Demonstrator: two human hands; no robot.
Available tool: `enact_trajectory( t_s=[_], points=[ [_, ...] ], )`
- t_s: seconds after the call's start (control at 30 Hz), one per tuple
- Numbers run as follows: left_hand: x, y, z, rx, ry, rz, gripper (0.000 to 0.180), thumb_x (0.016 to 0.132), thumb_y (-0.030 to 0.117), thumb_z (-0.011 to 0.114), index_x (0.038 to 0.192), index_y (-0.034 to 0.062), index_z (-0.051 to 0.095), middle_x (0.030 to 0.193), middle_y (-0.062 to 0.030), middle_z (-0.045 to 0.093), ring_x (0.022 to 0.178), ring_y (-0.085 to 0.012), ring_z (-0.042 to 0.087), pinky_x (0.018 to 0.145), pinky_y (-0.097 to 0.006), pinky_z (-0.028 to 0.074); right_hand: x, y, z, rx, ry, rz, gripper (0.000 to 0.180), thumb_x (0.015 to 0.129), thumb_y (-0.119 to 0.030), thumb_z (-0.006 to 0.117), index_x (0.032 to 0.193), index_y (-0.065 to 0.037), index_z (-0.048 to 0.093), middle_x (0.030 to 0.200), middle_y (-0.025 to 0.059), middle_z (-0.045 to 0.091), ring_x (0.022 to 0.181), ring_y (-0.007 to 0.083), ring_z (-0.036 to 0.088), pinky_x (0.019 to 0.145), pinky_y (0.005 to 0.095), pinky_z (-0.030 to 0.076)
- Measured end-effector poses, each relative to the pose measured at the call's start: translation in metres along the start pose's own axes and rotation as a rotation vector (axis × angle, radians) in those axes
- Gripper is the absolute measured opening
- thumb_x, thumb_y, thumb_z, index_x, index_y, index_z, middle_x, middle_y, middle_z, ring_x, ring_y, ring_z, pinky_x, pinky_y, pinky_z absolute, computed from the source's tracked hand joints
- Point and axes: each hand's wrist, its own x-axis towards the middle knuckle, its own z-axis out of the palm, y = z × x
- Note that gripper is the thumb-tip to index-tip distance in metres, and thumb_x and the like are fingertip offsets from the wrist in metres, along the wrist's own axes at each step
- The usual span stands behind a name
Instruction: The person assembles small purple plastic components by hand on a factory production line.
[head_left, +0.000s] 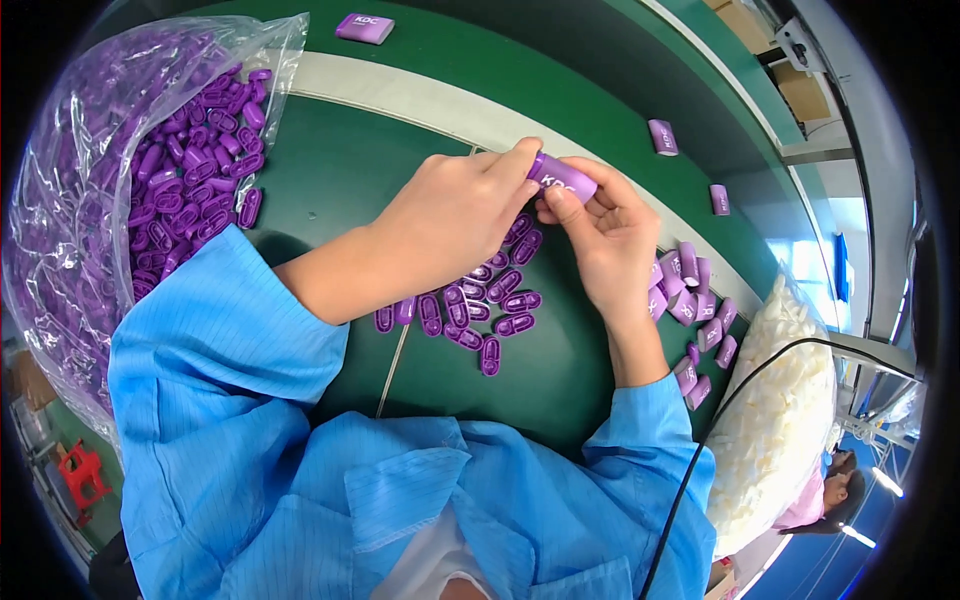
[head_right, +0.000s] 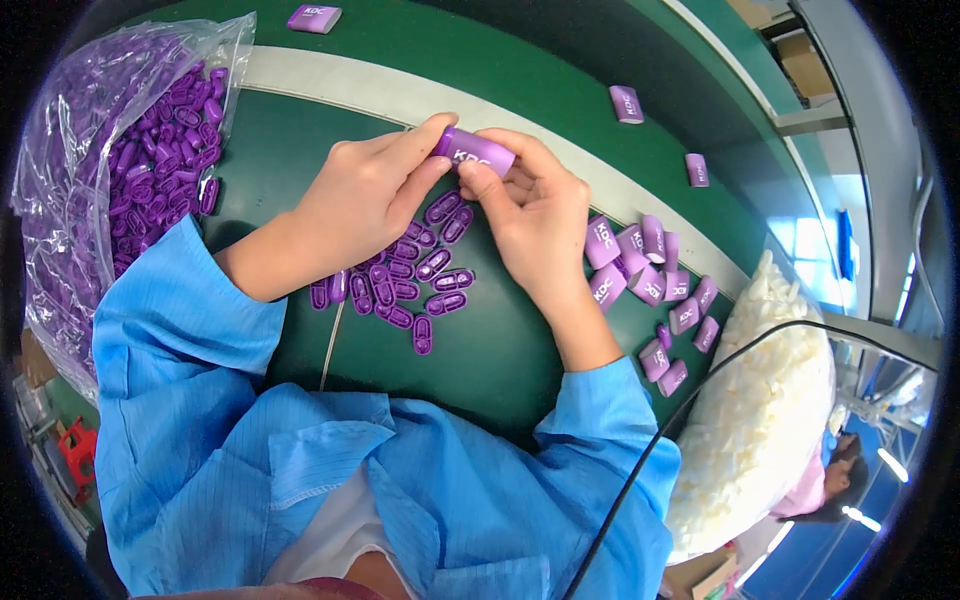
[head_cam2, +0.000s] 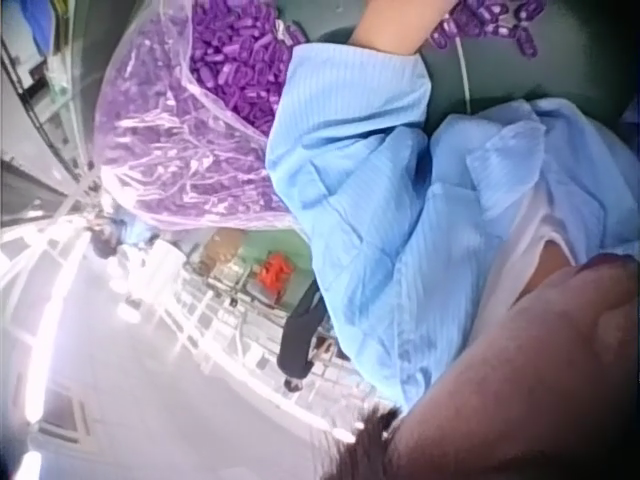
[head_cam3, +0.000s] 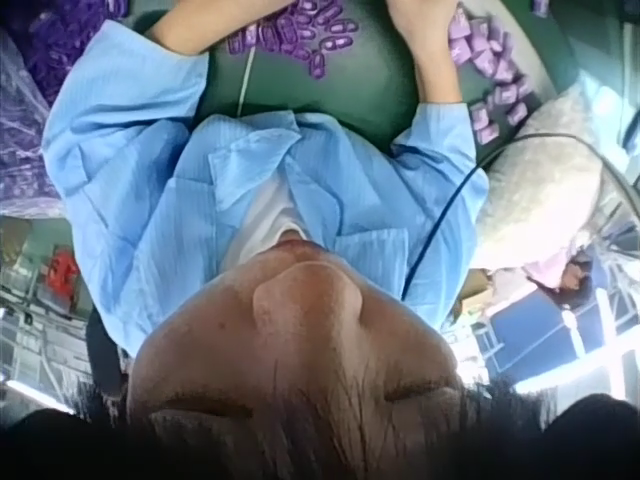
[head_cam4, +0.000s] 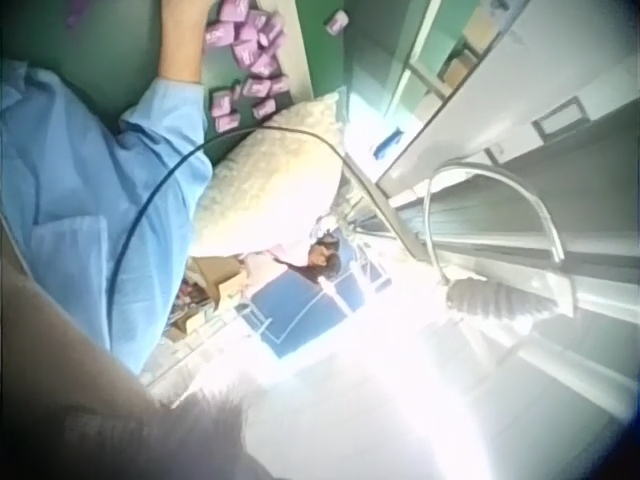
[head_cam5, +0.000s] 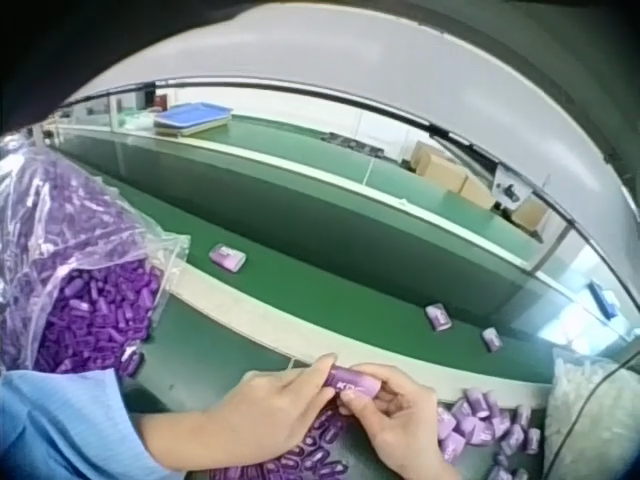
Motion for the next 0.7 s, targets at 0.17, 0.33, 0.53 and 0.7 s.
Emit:
enact_trajectory(
  t_s=[0.17,0.33,0.53,0.7],
  points=[
    [-0.005,0.008,-0.001,0.072,-0.033,-0.011,0.034,0.080,0.002,0.057,0.112,-0.0037,0.050,0.075,-0.0174,0.059,0.063,-0.0329,0.059,0.053,-0.037,0.048,-0.009,0.001,0.003,-0.246,0.078,-0.194,0.024,0.076,-0.002,0.067,0.098,0.003,0.060,0.076,0.0108,0.066,0.064,0.0136,0.065,0.058,0.0224,0.052],
    [0.010,-0.011,-0.001,-0.095,-0.080,-0.119,0.026,0.083,0.005,0.057,0.107,-0.0049,0.055,0.079,-0.0127,0.063,0.064,-0.0187,0.061,0.058,-0.030,0.049,0.014,0.000,-0.002,-0.225,-0.002,-0.126,0.026,0.079,-0.008,0.066,0.102,0.002,0.060,0.076,0.0094,0.065,0.063,0.0115,0.063,0.059,0.0224,0.050],
    [0.083,-0.090,-0.011,-0.019,-0.080,-0.462,0.031,0.074,0.024,0.061,0.093,0.0003,0.066,0.084,-0.0145,0.066,0.079,-0.0285,0.064,0.076,-0.033,0.050,0.111,0.011,-0.088,-1.354,0.287,-0.367,0.043,0.081,-0.033,0.058,0.108,0.001,0.059,0.097,0.0204,0.062,0.094,0.0345,0.059,0.082,0.0416,0.046],
    [0.087,-0.106,-0.023,0.115,-0.108,-0.458,0.025,0.078,0.021,0.059,0.091,0.0009,0.066,0.090,-0.0166,0.062,0.085,-0.0328,0.058,0.077,-0.038,0.047,0.130,0.019,-0.095,-1.454,0.079,0.038,0.047,0.078,-0.033,0.060,0.108,0.002,0.058,0.104,0.0232,0.059,0.099,0.0354,0.057,0.086,0.0412,0.045]
  ],
)
